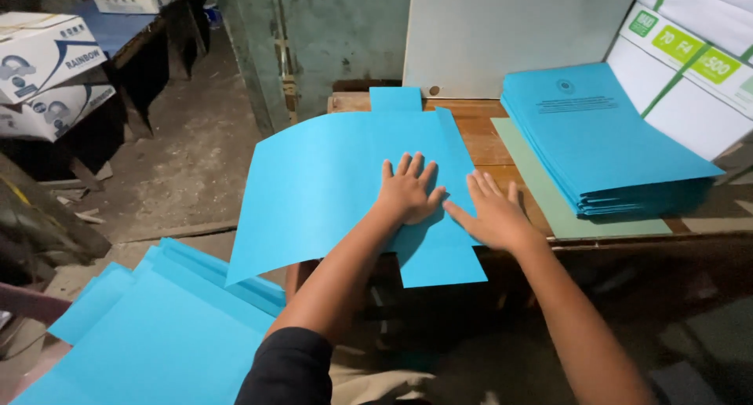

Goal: Folding pre-cut blue cardstock sheets into folders and stacking them on a wooden table.

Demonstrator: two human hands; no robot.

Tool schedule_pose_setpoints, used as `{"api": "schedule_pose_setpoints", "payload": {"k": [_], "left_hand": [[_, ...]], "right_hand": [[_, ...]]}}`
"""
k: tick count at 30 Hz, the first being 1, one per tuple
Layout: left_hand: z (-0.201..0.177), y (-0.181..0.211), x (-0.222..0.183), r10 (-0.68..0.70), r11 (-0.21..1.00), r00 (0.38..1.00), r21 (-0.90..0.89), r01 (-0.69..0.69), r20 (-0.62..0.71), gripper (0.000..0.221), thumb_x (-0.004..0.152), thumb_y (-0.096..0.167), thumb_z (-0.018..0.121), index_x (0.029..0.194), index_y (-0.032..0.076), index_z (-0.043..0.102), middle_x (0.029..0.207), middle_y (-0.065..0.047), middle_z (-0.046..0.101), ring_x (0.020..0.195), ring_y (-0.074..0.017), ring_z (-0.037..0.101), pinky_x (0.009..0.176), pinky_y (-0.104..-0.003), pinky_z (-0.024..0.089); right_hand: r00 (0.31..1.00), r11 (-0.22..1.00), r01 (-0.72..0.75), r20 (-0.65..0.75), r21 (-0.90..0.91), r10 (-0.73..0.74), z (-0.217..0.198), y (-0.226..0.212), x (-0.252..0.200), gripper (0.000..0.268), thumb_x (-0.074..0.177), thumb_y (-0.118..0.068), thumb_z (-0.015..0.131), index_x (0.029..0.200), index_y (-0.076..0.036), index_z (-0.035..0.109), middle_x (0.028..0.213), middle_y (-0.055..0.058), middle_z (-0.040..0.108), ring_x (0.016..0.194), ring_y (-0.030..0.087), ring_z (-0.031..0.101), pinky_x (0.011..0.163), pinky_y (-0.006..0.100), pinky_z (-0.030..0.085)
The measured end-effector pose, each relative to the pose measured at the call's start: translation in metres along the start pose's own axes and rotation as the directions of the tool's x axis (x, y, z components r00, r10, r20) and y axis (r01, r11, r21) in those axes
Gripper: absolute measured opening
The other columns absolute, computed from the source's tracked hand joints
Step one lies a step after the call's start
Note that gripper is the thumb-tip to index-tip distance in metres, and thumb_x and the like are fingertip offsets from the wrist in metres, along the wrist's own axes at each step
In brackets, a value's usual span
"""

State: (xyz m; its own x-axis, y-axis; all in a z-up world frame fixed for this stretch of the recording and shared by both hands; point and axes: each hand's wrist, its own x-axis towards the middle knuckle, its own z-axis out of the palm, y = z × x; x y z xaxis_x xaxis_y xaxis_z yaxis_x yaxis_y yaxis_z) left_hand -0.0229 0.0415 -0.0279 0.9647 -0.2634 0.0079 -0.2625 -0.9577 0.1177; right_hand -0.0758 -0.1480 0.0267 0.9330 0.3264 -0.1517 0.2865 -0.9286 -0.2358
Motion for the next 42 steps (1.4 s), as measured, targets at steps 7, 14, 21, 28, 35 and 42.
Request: {"api": "schedule_pose_setpoints", "payload": {"k": [7, 14, 21, 28, 35, 42], "left_hand": [[-0.011, 0.002, -0.006, -0.012, 1.0, 1.0, -0.002, 0.012, -0.002, 0.076, 0.102, 0.061, 0.018, 0.167, 0.022, 0.024, 0.174, -0.013, 0.017, 0.161, -0.0337, 0.011, 0.125, -0.065, 0.006], [-0.008, 0.001, -0.005, -0.01, 1.0, 1.0, -0.022, 0.01, -0.007, 0.078, 0.101, 0.065, 0.018, 0.166, 0.021, 0.025, 0.174, -0.013, 0.018, 0.161, -0.0341, 0.013, 0.125, -0.066, 0.006], [-0.016, 0.002, -0.009, -0.012, 0.999, 0.999, -0.034, 0.013, 0.033, 0.079, 0.101, 0.066, 0.016, 0.167, 0.022, 0.023, 0.175, -0.012, 0.015, 0.162, -0.0334, 0.009, 0.126, -0.065, 0.003], [-0.011, -0.021, 0.006, 0.021, 0.972, 0.991, -0.235, 0.01, 0.128, 0.084, 0.097, 0.073, -0.002, 0.165, 0.032, 0.026, 0.176, -0.005, 0.01, 0.162, -0.0309, 0.0, 0.126, -0.064, -0.008], [-0.038, -0.003, -0.097, 0.294, 0.798, 0.951, -0.522, -0.301, -0.098, 0.059, 0.098, 0.043, 0.04, 0.148, 0.016, 0.054, 0.158, -0.014, 0.048, 0.148, -0.0385, 0.037, 0.118, -0.069, 0.02], [0.029, 0.014, -0.161, 0.395, 0.907, 0.771, 0.08, -0.413, -0.5, 0.066, 0.102, 0.031, 0.059, 0.158, 0.005, 0.038, 0.159, -0.011, 0.049, 0.149, -0.0293, 0.043, 0.115, -0.059, 0.032]], "right_hand": [[0.989, 0.998, 0.048, -0.136, -0.043, -0.054, 0.023, -0.007, -0.081, 0.098, 0.1, -0.076, 0.036, 0.161, 0.0, 0.026, 0.17, 0.02, 0.021, 0.16, 0.035, 0.012, 0.125, 0.067, 0.0], [0.975, 0.98, 0.172, -0.159, 0.104, -0.154, 0.04, 0.022, -0.101, 0.098, 0.086, -0.049, 0.069, 0.162, -0.006, 0.026, 0.171, 0.017, 0.02, 0.159, 0.037, 0.011, 0.124, 0.067, -0.001], [0.892, 0.995, 0.096, -0.446, 0.029, -0.073, 0.07, 0.015, -0.087, 0.1, 0.066, -0.046, 0.088, 0.149, -0.01, 0.047, 0.156, 0.012, 0.046, 0.151, 0.034, 0.036, 0.125, 0.068, 0.018], [0.722, 1.0, -0.005, -0.691, 0.027, 0.023, 0.099, 0.021, -0.049, 0.069, 0.084, -0.072, 0.069, 0.123, -0.015, 0.062, 0.124, 0.006, 0.062, 0.13, 0.031, 0.056, 0.116, 0.063, 0.034], [0.514, 0.998, -0.045, -0.858, -0.033, -0.005, 0.094, 0.003, -0.041, 0.057, 0.074, -0.061, 0.078, 0.104, -0.013, 0.069, 0.092, 0.007, 0.064, 0.091, 0.033, 0.067, 0.093, 0.053, 0.049], [0.508, 0.985, -0.101, -0.859, -0.137, -0.067, 0.097, -0.018, -0.052, 0.069, 0.087, -0.065, 0.067, 0.117, -0.002, 0.067, 0.113, 0.014, 0.07, 0.117, 0.034, 0.064, 0.108, 0.065, 0.043]]}}
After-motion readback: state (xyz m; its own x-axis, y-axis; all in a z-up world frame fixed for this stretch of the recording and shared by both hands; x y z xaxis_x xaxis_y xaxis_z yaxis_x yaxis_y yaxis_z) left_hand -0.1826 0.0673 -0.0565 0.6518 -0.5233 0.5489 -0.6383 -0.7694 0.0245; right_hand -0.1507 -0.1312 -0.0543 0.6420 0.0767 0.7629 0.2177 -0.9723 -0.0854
